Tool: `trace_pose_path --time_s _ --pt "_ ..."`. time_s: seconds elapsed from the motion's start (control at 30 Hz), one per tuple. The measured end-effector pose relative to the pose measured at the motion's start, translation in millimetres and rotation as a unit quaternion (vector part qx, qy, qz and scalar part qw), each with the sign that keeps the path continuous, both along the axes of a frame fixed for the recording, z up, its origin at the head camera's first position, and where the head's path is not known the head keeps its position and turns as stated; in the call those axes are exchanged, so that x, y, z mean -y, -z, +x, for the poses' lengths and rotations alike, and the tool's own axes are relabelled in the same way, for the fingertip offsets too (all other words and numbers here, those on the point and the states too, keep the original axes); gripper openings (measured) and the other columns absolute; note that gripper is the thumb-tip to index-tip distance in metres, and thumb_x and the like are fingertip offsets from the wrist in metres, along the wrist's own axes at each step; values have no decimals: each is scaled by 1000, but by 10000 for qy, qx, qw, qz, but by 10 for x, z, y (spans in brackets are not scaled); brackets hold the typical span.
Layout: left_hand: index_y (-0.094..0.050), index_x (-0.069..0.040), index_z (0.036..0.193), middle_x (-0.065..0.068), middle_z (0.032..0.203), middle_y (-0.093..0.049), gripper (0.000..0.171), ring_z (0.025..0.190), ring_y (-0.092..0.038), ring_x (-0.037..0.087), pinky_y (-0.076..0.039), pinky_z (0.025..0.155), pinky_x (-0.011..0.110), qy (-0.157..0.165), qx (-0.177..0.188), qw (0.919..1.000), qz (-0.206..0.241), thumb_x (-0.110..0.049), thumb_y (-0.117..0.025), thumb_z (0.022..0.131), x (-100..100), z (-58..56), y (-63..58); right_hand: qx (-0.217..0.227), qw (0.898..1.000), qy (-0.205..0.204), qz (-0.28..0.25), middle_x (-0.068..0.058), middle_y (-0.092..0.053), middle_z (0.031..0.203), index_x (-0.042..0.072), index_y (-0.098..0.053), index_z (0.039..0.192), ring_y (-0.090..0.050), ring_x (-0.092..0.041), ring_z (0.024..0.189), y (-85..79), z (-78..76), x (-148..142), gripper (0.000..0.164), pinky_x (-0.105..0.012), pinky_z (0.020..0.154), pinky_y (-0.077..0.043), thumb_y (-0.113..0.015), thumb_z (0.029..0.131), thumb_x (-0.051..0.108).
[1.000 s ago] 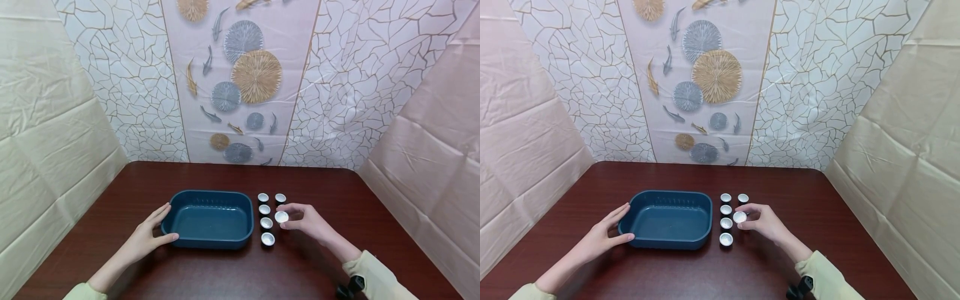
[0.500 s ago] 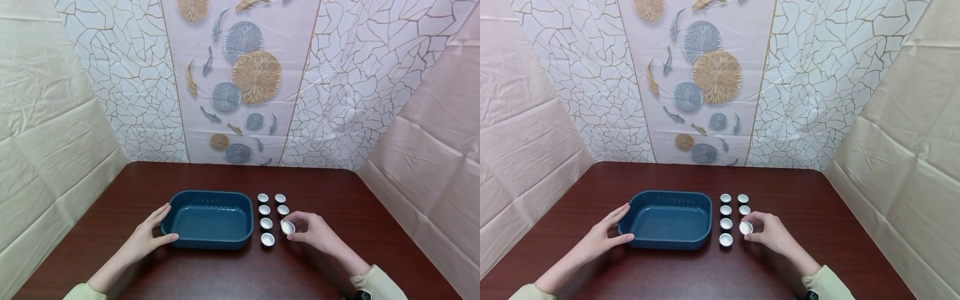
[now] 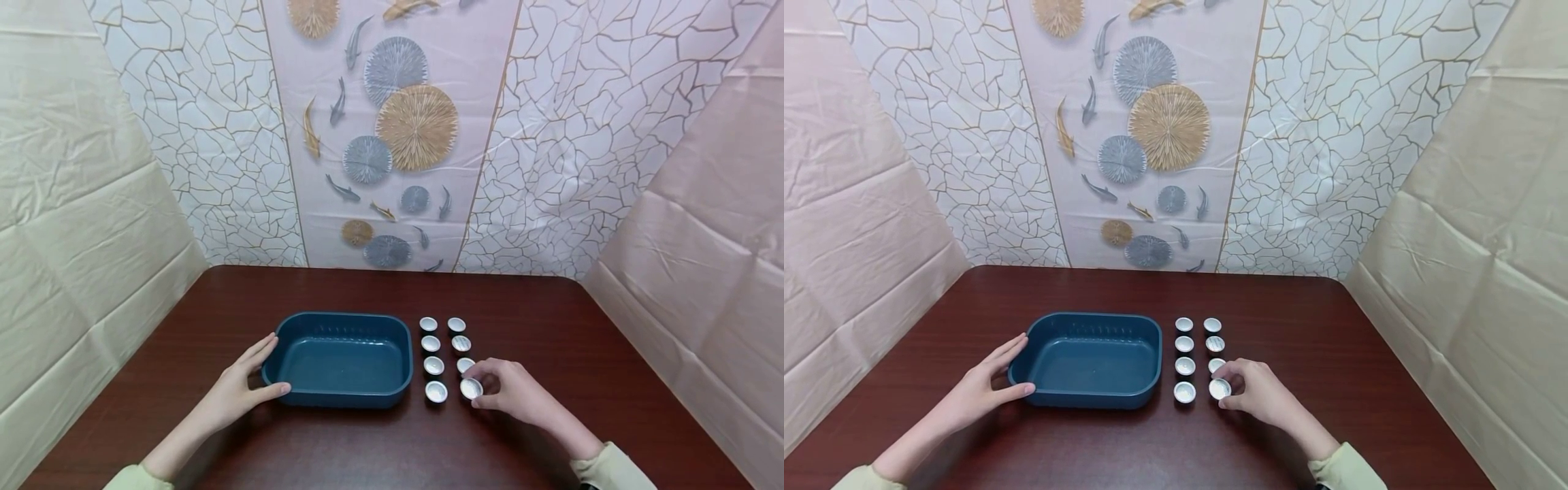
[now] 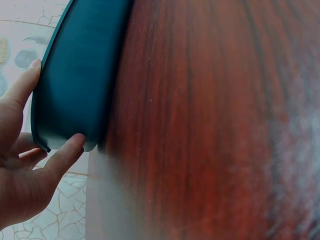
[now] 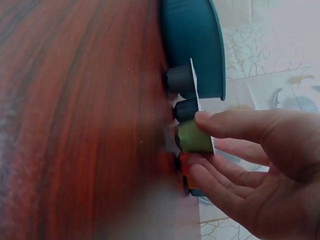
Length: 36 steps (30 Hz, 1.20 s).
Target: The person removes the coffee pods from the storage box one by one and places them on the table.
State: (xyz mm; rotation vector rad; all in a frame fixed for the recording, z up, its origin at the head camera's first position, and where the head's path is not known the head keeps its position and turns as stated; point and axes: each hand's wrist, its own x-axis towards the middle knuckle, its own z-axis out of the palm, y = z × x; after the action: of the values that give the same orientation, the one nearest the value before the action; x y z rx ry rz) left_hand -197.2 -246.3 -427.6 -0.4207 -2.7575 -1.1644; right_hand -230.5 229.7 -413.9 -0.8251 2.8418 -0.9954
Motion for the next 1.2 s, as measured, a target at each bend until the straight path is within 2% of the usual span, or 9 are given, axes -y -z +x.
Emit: trace_pose_path --time_s 0.43,0.67,0.97,1.2 --pt "-34 1 152 18 160 -31 90 133 -50 45 -54 96 50 -2 -40 10000 -20 -43 -75 85 8 -4 23 7 9997 -190 149 0 -70 85 11 -71 104 -62 2 72 38 -6 -9 30 -21 64 -53 -82 75 12" --pt "-34 1 152 18 160 -32 90 132 -51 45 -53 96 51 3 -87 10000 -46 -43 -75 85 7 -4 20 -19 9993 -319 188 2 -69 84 12 -71 106 -60 1 70 24 -4 -22 32 -23 63 -52 -78 76 7" --pt "-35 2 151 18 160 -33 89 132 -52 45 -54 96 49 -4 -140 9999 -44 -42 -76 85 -2 3 13 49 9993 -322 208 0 -72 92 9 -70 114 -62 1 74 8 5 -30 38 -22 64 -51 -77 76 6" --pt "-36 2 151 19 160 -33 89 132 -51 45 -54 95 49 -3 -166 9998 -61 -42 -76 85 -2 2 18 80 9991 -319 255 -2 -72 99 12 -68 120 -68 -9 82 -39 35 -41 47 -25 69 -53 -82 76 13"
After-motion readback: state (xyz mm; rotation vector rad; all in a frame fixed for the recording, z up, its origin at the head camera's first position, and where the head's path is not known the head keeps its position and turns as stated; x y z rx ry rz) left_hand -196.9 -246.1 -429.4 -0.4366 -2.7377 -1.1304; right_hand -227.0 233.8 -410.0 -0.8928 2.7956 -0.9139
